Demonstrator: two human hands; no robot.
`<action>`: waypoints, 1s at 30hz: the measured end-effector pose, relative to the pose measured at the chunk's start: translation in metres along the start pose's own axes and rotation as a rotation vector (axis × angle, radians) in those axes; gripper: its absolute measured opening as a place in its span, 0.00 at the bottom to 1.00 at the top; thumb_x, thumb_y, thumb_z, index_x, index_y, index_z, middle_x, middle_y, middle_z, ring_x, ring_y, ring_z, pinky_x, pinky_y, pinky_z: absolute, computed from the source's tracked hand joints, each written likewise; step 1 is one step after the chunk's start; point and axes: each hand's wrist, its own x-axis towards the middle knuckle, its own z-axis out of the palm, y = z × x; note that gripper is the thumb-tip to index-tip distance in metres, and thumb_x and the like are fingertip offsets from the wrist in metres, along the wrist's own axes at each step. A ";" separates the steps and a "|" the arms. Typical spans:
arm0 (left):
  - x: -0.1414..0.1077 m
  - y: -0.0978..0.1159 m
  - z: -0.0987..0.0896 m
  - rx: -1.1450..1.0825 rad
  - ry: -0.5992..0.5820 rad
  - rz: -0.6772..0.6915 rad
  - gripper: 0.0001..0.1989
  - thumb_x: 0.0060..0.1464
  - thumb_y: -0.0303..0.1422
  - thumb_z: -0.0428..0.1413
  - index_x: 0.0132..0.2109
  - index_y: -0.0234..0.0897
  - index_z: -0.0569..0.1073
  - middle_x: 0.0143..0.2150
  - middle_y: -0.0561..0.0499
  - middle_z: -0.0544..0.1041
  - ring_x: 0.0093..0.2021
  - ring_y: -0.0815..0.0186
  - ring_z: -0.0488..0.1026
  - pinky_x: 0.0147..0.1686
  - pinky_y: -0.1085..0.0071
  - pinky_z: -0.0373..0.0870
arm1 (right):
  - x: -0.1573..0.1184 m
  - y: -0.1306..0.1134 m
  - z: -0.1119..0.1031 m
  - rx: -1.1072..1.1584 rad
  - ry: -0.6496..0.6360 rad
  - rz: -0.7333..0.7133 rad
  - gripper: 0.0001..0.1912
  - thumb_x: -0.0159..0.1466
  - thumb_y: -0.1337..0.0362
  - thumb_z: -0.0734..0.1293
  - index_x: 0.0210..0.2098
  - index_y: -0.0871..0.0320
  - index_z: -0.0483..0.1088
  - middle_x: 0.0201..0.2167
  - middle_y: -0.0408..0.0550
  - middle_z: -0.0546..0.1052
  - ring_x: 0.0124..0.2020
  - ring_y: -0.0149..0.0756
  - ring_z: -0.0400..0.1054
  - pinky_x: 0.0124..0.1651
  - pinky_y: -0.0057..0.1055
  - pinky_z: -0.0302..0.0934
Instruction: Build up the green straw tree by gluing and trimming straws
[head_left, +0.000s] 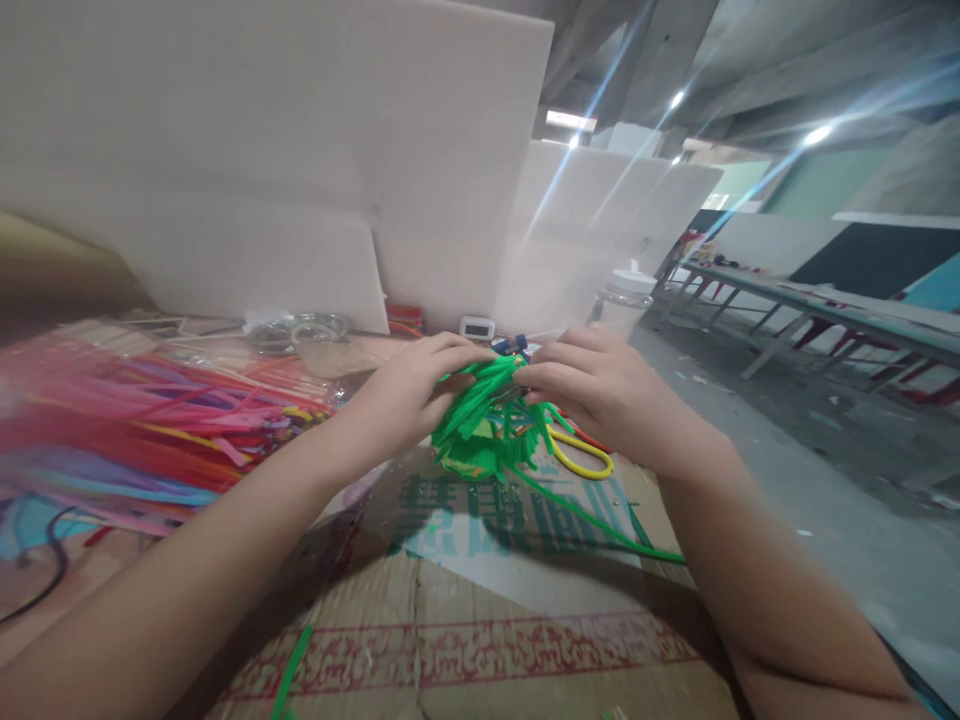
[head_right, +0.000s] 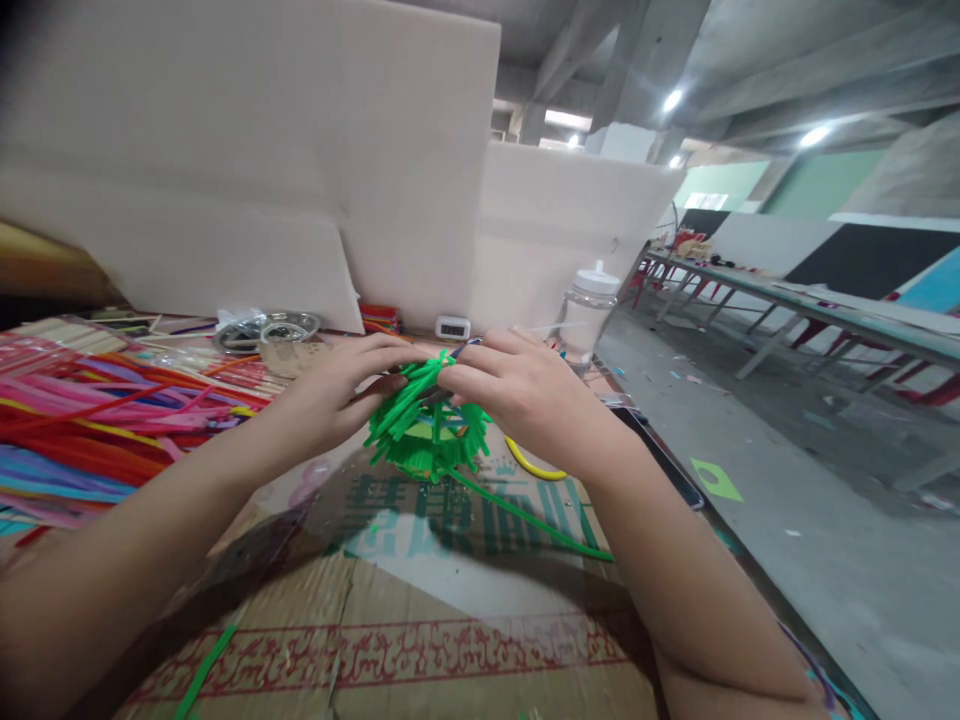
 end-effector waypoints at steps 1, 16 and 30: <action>0.000 0.000 0.000 0.004 0.000 -0.002 0.19 0.63 0.22 0.50 0.58 0.38 0.72 0.55 0.45 0.76 0.54 0.61 0.72 0.55 0.60 0.69 | 0.000 0.000 0.000 -0.001 0.002 -0.003 0.09 0.72 0.63 0.60 0.44 0.57 0.72 0.37 0.49 0.77 0.39 0.38 0.64 0.42 0.34 0.57; -0.001 -0.001 0.000 -0.010 -0.007 -0.006 0.19 0.63 0.23 0.50 0.59 0.40 0.71 0.56 0.46 0.75 0.55 0.61 0.72 0.57 0.59 0.68 | -0.002 0.002 0.001 -0.061 0.012 -0.035 0.10 0.72 0.65 0.60 0.42 0.56 0.73 0.35 0.49 0.77 0.39 0.39 0.65 0.41 0.35 0.56; 0.000 0.000 0.000 -0.003 -0.006 -0.013 0.18 0.64 0.24 0.50 0.58 0.39 0.72 0.55 0.46 0.76 0.55 0.61 0.72 0.56 0.60 0.69 | 0.001 -0.002 0.002 -0.020 0.024 -0.025 0.11 0.72 0.62 0.60 0.42 0.59 0.73 0.37 0.51 0.78 0.41 0.40 0.67 0.44 0.35 0.59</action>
